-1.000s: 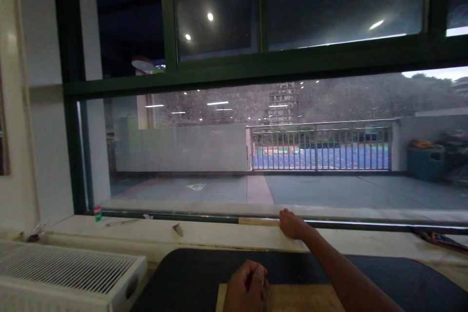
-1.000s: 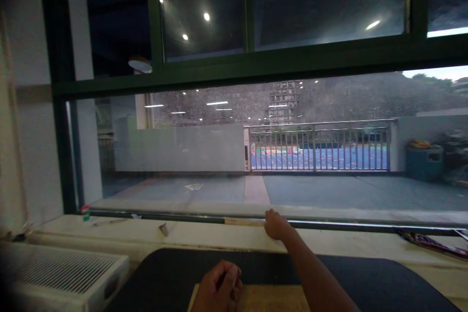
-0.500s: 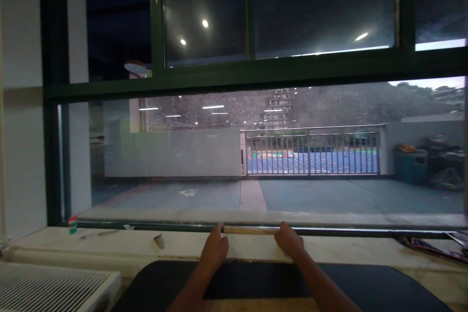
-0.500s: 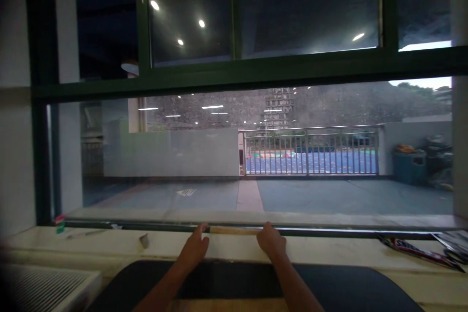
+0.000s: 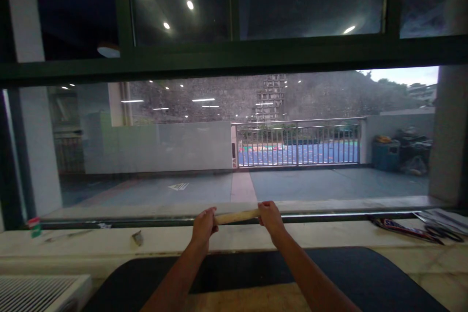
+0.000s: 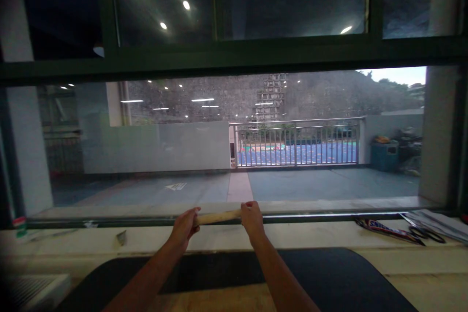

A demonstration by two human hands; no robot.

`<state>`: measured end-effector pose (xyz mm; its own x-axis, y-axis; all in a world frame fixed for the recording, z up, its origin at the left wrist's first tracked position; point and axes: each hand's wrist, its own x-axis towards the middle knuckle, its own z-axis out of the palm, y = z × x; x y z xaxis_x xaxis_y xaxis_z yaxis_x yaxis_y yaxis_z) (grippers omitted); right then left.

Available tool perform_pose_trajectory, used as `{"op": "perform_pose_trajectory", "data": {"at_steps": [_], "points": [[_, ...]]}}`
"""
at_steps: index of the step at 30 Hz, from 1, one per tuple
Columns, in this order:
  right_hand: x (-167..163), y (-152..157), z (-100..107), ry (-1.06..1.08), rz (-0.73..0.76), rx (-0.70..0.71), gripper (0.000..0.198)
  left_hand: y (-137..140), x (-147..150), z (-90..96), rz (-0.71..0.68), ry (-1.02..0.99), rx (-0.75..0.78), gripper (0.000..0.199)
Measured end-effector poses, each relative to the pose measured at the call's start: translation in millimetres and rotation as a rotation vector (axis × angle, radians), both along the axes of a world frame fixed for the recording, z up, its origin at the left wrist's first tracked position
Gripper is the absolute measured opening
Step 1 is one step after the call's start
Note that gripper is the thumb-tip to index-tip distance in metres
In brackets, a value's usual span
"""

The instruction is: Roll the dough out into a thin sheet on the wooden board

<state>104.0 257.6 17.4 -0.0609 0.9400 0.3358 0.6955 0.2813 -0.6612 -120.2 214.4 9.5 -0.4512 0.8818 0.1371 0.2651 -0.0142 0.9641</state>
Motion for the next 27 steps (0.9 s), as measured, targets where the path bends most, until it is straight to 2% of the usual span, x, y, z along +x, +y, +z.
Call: {"op": "perform_pose_trajectory", "data": {"at_steps": [2,5,7,9,12,17,20,24,27], "points": [[8,-23,11,0.023,0.005,0.005,0.029,-29,2,8.9,-0.056,-0.067,0.037,0.034],[32,-69,23,-0.003,0.082,0.051,0.05,-83,1,19.4,-0.125,-0.116,0.026,0.044],[47,-104,27,-0.039,0.147,0.07,0.054,-121,3,23.2,-0.198,-0.121,0.01,0.049],[56,-138,27,-0.071,0.205,0.075,0.056,-154,8,23.9,-0.217,-0.147,0.004,0.052],[59,-180,17,-0.117,0.273,0.083,0.055,-187,19,18.5,-0.155,-0.24,0.067,0.055],[62,-210,-10,-0.15,0.293,0.185,0.055,-210,28,-6.2,-0.105,-0.381,0.18,0.051],[67,-214,-21,-0.16,0.35,0.233,0.054,-217,28,-18.4,-0.133,-0.412,0.149,0.05],[73,-211,-28,-0.19,0.369,0.217,0.053,-217,26,-24.7,-0.204,-0.312,0.042,0.057],[74,-206,-33,-0.214,0.363,0.19,0.051,-211,19,-23.8,-0.258,-0.089,-0.025,0.056]]}}
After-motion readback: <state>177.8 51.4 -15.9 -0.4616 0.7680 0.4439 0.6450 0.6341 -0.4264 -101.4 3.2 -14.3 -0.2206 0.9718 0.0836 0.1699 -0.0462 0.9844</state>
